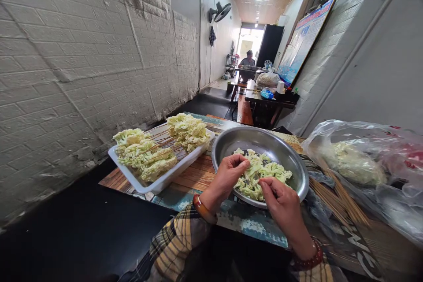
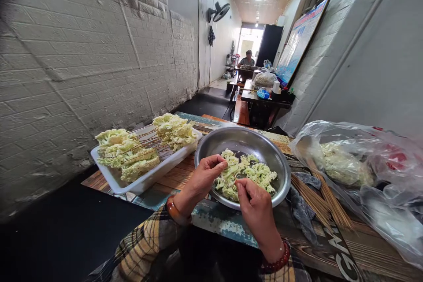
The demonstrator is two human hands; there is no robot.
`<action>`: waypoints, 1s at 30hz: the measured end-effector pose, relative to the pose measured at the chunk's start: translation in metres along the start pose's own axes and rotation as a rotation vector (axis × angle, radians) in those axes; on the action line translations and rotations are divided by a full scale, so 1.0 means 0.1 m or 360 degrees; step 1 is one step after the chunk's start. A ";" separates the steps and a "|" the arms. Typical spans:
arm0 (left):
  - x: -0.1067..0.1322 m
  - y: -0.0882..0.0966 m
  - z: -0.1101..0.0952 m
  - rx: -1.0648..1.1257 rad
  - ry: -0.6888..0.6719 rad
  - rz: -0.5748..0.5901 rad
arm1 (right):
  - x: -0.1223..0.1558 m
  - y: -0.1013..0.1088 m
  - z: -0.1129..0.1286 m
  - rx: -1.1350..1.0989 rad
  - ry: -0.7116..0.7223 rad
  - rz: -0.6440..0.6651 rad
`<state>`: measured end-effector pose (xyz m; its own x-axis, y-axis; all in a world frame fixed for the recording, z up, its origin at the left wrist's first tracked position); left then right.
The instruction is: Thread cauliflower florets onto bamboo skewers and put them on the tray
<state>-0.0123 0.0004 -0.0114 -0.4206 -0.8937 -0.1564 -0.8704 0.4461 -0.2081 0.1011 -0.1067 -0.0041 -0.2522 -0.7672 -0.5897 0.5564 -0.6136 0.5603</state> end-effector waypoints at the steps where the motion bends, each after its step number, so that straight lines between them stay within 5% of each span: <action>1: 0.00 0.00 0.01 0.0023 0.0013 -0.0008 | 0.00 -0.01 -0.01 -0.0036 -0.0026 0.0033; 8: 0.04 -0.03 0.06 0.0148 0.0147 0.0002 | 0.02 -0.03 -0.02 -0.0128 -0.0065 0.0069; 12: 0.05 -0.01 0.00 0.0090 0.0119 -0.0108 | 0.07 -0.04 -0.06 -0.0129 -0.0034 0.0090; 30: 0.03 -0.20 -0.01 -0.0291 -0.0048 0.0006 | 0.07 0.02 0.00 0.0029 0.0152 -0.0061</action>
<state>0.0038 -0.0114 -0.0063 -0.4187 -0.8888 -0.1866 -0.9019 0.4309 -0.0286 0.1008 -0.1135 -0.0070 -0.1960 -0.7222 -0.6633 0.5330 -0.6463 0.5461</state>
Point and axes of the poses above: each hand's wrist, its own x-axis away from the middle knuckle, its own y-axis out of the back of the hand, z = x × y, the point moved 7 cm from there along -x, towards the middle knuckle, and after that the axes turned 3 degrees about -z, right-handed, at the moved point
